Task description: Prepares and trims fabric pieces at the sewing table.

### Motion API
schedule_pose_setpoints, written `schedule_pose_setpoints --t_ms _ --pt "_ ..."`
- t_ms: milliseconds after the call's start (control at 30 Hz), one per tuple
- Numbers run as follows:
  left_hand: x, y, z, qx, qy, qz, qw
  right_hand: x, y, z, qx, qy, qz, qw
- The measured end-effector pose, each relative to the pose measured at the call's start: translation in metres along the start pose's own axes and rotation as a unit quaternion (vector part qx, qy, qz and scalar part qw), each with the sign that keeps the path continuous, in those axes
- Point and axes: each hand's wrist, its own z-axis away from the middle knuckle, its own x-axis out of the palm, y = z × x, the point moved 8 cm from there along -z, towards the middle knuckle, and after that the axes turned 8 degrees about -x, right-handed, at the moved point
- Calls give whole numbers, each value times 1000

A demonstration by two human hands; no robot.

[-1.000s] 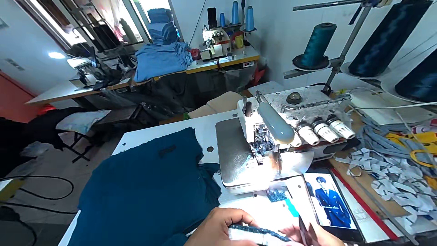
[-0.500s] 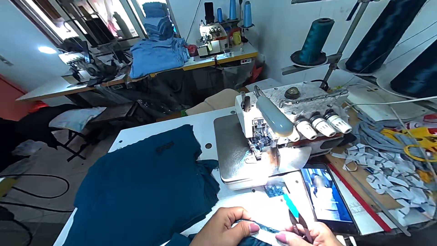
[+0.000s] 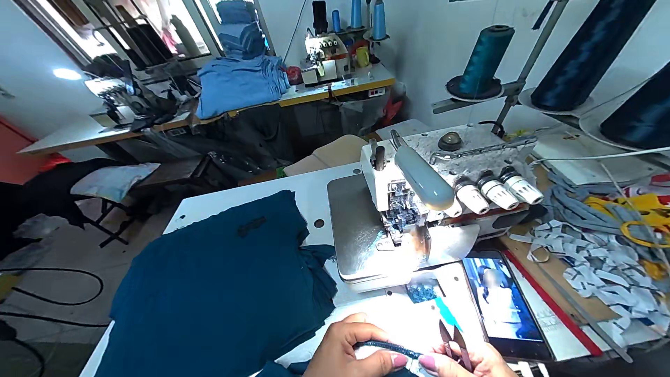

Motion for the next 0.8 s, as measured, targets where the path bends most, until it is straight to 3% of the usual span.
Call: schedule_pose_setpoints --t_ms 100,300,500,567,667,800 --pt "-8 5 3 23 68 -29 997 0 0 -1 -17 8 8 1000" --pt "5 -1 5 -80 -21 31 996 3 9 0 15 40 -49 998" --pt "5 -16 -1 -24 2 27 999 14 21 8 33 32 -107 993" --pt "7 -19 -2 -39 -4 34 999 6 23 9 13 66 -18 998" --pt "8 -26 -2 -62 2 33 997 -11 5 9 -112 96 191 970" --pt "7 -35 -5 -42 19 29 999 -5 -9 8 -122 46 214 968"
